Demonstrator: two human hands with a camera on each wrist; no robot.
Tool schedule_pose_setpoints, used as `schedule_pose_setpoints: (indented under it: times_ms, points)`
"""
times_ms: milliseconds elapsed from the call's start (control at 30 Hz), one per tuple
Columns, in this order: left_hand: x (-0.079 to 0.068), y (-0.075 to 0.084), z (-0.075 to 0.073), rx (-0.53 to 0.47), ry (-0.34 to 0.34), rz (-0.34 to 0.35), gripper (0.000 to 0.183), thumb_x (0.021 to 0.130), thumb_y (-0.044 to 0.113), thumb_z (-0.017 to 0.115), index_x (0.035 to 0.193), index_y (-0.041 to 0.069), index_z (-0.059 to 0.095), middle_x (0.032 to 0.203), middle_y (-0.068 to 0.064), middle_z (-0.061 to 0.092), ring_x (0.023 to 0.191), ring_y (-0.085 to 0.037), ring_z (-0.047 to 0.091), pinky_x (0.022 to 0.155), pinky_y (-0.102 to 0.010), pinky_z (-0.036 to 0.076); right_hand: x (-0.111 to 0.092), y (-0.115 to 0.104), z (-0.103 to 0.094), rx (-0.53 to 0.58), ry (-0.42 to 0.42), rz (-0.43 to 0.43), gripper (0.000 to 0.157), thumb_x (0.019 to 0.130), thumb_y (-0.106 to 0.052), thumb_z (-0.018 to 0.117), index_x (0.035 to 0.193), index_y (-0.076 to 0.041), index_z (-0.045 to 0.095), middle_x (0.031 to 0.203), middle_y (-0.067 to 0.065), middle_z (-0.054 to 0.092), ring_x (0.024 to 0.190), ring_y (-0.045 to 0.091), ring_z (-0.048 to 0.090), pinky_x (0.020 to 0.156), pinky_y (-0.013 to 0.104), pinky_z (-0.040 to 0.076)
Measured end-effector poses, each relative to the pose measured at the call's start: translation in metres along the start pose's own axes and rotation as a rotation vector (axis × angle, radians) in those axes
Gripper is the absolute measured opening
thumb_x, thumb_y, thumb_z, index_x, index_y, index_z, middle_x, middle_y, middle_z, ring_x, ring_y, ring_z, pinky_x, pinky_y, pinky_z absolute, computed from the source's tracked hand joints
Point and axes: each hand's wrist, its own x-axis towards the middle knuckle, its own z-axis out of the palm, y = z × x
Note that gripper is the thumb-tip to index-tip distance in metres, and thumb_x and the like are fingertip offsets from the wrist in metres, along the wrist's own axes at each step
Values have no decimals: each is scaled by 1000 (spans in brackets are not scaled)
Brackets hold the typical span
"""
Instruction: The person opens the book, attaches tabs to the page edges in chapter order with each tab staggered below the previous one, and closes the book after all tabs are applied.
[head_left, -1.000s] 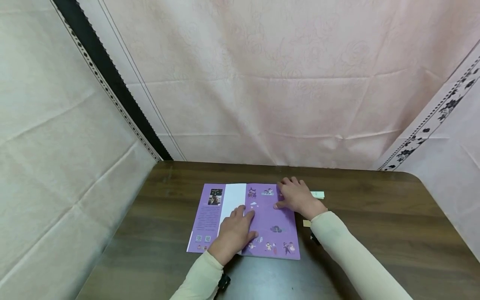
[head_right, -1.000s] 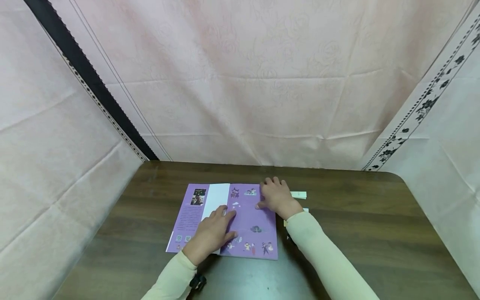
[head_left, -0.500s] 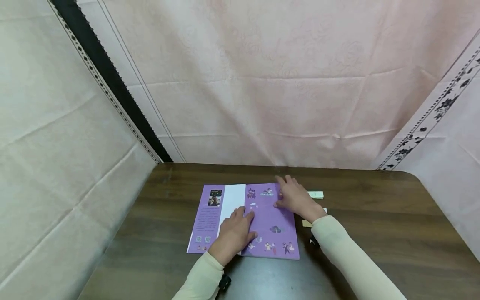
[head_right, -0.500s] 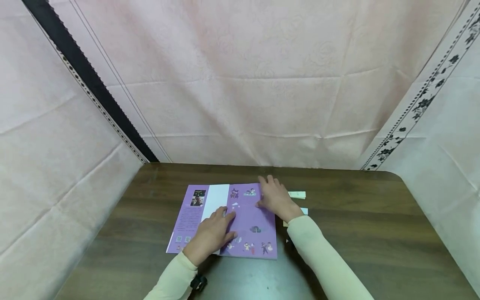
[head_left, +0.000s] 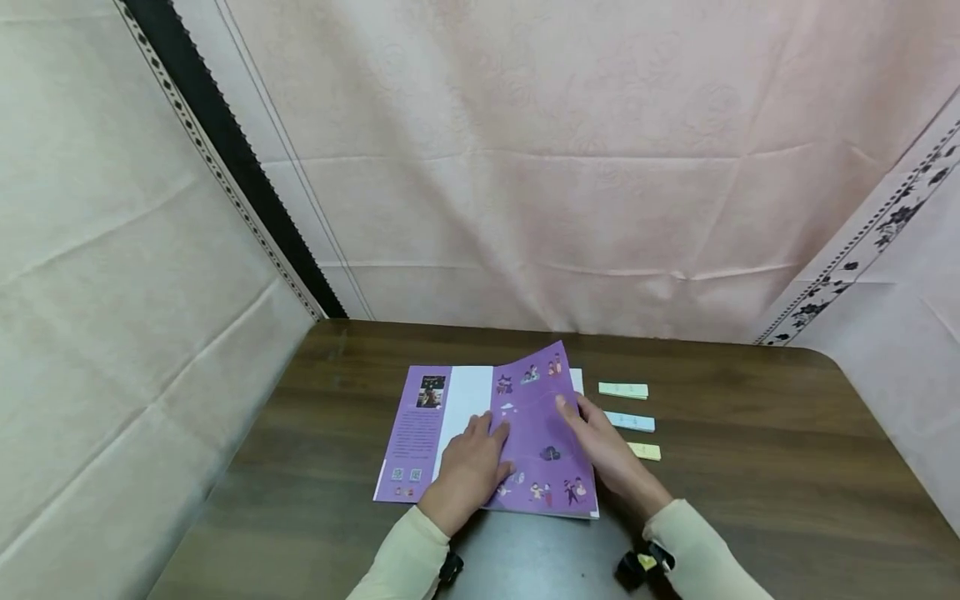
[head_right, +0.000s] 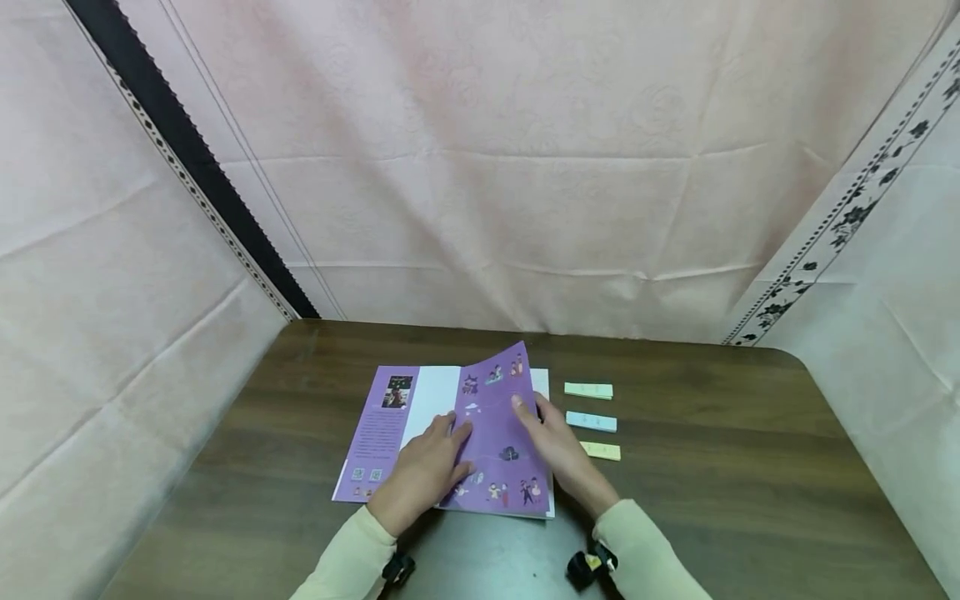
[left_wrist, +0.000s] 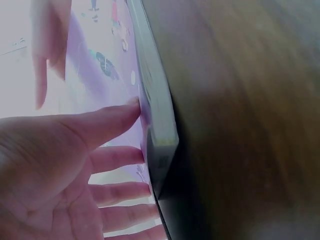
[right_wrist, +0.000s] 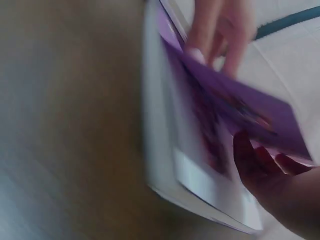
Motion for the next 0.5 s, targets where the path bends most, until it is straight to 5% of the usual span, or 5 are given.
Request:
schedule_pose_setpoints:
  times_ms: [133, 300, 400, 500]
  points:
    - [0, 4, 1, 34, 17, 32, 59, 95, 30, 80, 145, 3, 62, 151, -25, 52, 142, -40, 51, 105, -51, 53, -11, 10, 8, 175, 24, 36, 61, 115, -47, 27, 162, -10, 38, 146, 23, 54, 125, 30, 58, 102, 42, 50]
    - [1, 7, -1, 31, 68, 55, 53, 92, 25, 84, 136, 0, 68, 143, -24, 58, 134, -38, 57, 102, -49, 54, -12, 14, 13, 233, -22, 9, 52, 115, -32, 28, 164, -17, 38, 154, 17, 51, 132, 29, 55, 103, 39, 48]
    - [2, 7, -1, -66, 101, 90, 43, 89, 16, 85, 127, 0, 73, 132, -20, 65, 120, -35, 63, 96, -47, 57, -11, 15, 14, 192, -68, 1, 53, 116, -35, 34, 166, -17, 34, 163, 17, 44, 146, 37, 46, 115, 46, 42]
    - [4, 3, 2, -271, 105, 92, 39, 95, 23, 80, 127, 0, 74, 126, -18, 70, 113, -33, 67, 94, -47, 58, -12, 17, 15, 124, -115, -21, 59, 115, -40, 40, 167, -15, 29, 166, 22, 38, 150, 45, 40, 117, 56, 41]
